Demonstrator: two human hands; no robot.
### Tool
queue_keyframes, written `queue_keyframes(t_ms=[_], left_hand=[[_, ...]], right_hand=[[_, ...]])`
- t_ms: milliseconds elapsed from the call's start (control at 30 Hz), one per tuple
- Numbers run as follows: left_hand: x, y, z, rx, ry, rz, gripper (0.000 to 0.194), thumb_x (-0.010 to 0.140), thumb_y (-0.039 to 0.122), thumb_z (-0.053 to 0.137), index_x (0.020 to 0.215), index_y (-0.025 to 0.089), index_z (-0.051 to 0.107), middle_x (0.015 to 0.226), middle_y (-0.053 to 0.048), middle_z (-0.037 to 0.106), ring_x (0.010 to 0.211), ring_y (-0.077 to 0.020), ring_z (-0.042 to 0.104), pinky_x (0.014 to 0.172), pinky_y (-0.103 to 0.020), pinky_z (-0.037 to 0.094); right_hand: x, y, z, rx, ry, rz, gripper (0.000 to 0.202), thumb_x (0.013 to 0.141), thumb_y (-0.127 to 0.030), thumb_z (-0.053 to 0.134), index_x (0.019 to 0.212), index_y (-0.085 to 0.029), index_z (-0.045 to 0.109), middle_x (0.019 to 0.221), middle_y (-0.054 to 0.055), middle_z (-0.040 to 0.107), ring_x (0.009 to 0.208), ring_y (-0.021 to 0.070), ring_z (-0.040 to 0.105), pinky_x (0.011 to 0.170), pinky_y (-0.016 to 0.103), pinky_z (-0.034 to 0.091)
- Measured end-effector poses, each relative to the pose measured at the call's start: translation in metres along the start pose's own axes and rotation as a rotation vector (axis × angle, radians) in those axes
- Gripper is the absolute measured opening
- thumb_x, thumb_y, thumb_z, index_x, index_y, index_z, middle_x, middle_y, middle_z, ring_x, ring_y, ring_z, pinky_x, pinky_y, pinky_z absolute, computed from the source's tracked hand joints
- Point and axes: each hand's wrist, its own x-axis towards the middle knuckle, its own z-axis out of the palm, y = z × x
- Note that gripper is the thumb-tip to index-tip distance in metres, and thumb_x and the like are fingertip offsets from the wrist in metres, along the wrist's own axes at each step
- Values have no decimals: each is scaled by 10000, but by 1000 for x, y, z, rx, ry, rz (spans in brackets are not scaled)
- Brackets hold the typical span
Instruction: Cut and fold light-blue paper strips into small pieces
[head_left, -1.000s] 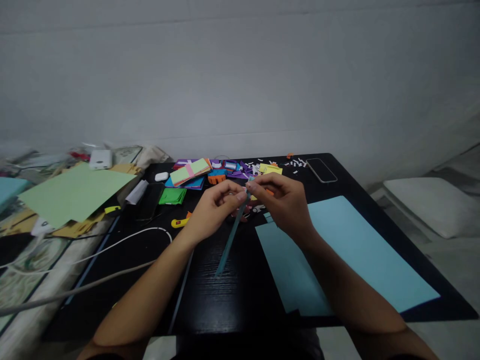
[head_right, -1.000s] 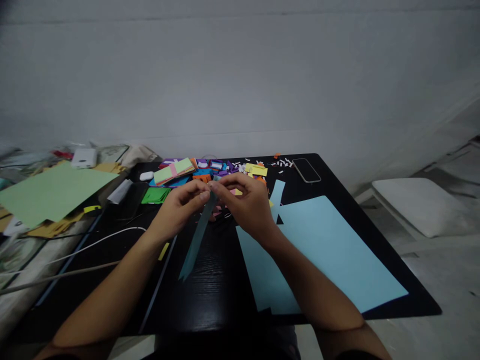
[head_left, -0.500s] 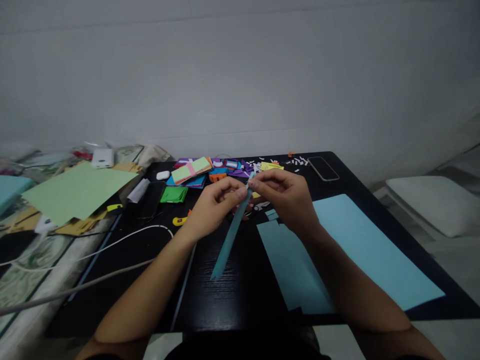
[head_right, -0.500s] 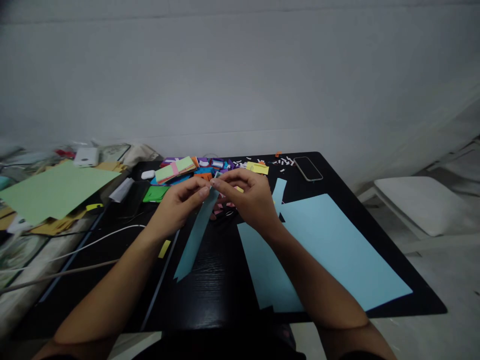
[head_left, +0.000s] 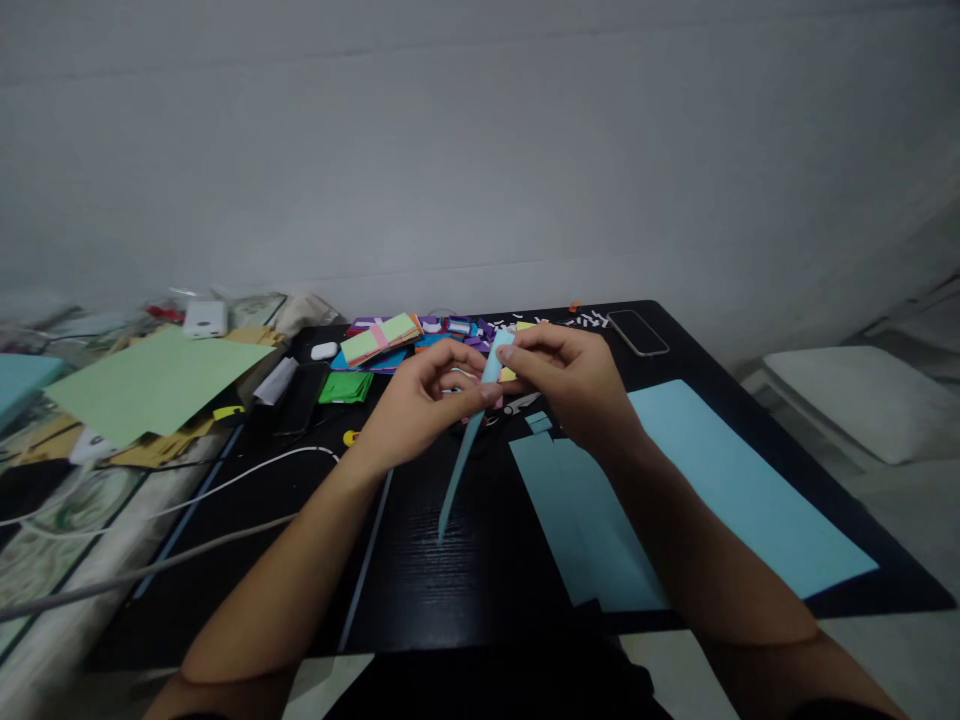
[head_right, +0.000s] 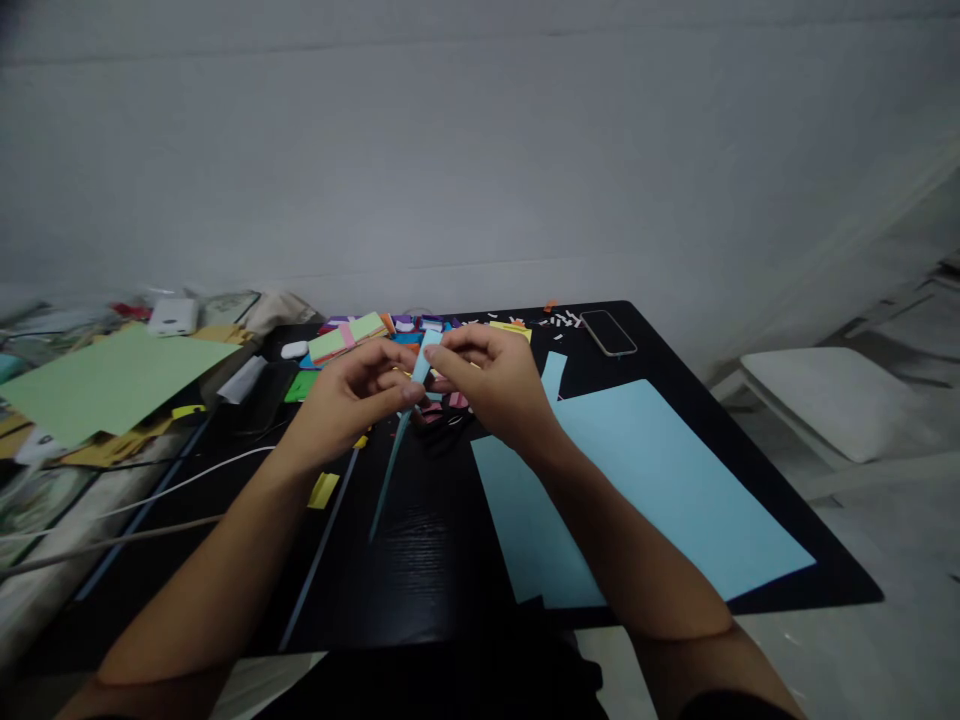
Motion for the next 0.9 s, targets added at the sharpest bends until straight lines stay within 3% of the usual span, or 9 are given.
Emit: queue_keyframes(t_ms=[167, 400, 633, 900], left_hand=[[-1, 5, -2, 1, -14, 43, 264, 849, 302, 778, 1041, 175, 649, 899, -46, 756, 814, -171, 736, 761, -284, 574], [-4, 13, 3, -62, 17, 6, 199, 924, 340, 674, 1046, 189, 631, 886, -41, 759, 766, -189, 757, 711, -328, 638], [-4, 8, 9, -31, 32, 67, 225, 903, 332, 736, 1026, 178, 628, 871, -24, 734, 756, -145, 724, 680, -256, 621], [-5, 10, 7, -5, 70, 45, 229, 885, 348, 756, 984, 183, 632, 804, -10, 718, 645, -130, 683, 554, -224, 565]], right_hand=[[0, -2, -1, 16, -26, -20, 341, 663, -442, 908, 773, -187, 709, 738, 9, 714, 663, 161, 713, 659, 321, 661], [-1, -2, 0, 17, -30, -52, 407, 655, -467, 917, 834, -183, 686, 785, 28, 727, 701, 173, 729, 664, 328, 674], [-5, -3, 2, -43, 25, -113, 509, 678, -461, 902, 1039, -187, 671, 868, 42, 746, 764, 192, 749, 638, 295, 656], [-5, -2, 4, -54, 31, -174, 340, 747, -433, 864, 952, -181, 764, 830, 44, 752, 805, 210, 754, 722, 352, 673]])
